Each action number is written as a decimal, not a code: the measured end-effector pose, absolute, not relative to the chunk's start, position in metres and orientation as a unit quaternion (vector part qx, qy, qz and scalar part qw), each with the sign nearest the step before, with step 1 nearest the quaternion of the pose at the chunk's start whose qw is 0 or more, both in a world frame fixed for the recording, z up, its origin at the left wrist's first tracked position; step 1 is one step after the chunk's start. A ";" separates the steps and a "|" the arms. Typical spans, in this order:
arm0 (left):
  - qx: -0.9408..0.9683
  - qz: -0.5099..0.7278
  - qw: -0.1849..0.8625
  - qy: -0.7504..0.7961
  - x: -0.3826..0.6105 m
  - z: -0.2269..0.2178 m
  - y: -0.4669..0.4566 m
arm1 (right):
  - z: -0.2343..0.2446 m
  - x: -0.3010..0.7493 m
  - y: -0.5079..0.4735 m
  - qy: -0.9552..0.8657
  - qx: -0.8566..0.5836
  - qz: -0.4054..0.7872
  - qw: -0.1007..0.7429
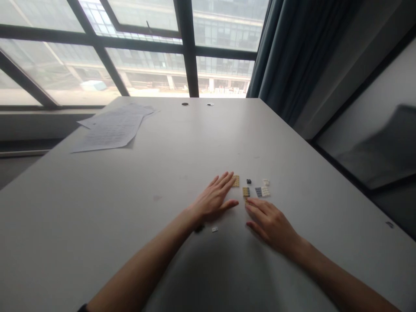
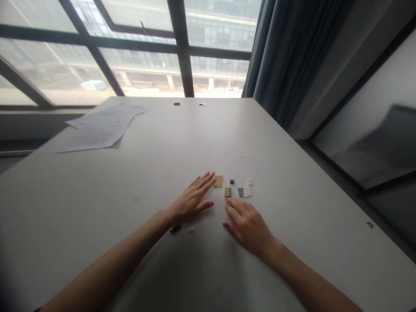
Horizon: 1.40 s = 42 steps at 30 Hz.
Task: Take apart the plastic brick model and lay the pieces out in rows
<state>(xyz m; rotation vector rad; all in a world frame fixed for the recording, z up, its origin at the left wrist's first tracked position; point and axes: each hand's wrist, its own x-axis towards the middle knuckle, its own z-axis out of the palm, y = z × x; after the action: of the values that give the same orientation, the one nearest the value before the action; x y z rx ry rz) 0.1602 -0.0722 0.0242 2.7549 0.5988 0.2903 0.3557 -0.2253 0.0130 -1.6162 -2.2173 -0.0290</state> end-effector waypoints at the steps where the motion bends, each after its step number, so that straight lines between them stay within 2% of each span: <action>1: 0.954 0.123 0.153 0.224 0.147 0.027 -0.071 | 0.013 0.354 -0.227 -0.791 -0.577 -0.012 0.203; 5: 0.947 0.156 0.124 0.250 0.081 0.035 -0.083 | 0.016 0.337 -0.231 -0.801 -0.562 0.000 0.208; 13: 0.980 0.036 0.079 0.177 0.019 0.027 -0.136 | 0.017 0.276 -0.217 -0.867 -0.459 0.072 0.180; 23: 0.985 -0.019 0.123 0.121 0.029 0.017 -0.128 | 0.009 0.275 -0.217 -0.861 -0.485 0.081 0.134; 28: 0.984 -0.014 0.140 0.109 0.042 0.015 -0.127 | 0.009 0.289 -0.226 -0.846 -0.511 0.060 0.136; 33: 0.983 -0.013 0.157 0.094 0.077 0.016 -0.126 | 0.007 0.315 -0.244 -0.832 -0.534 0.022 0.149; 42: 0.980 0.010 0.192 0.056 0.147 0.013 -0.140 | 0.007 0.389 -0.277 -0.814 -0.569 -0.019 0.119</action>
<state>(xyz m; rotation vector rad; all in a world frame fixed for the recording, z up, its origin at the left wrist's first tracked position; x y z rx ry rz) 0.1474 -0.1396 0.0125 2.7511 0.1580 0.0281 0.3889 -0.2767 0.0074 -1.6623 -2.3782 -0.0553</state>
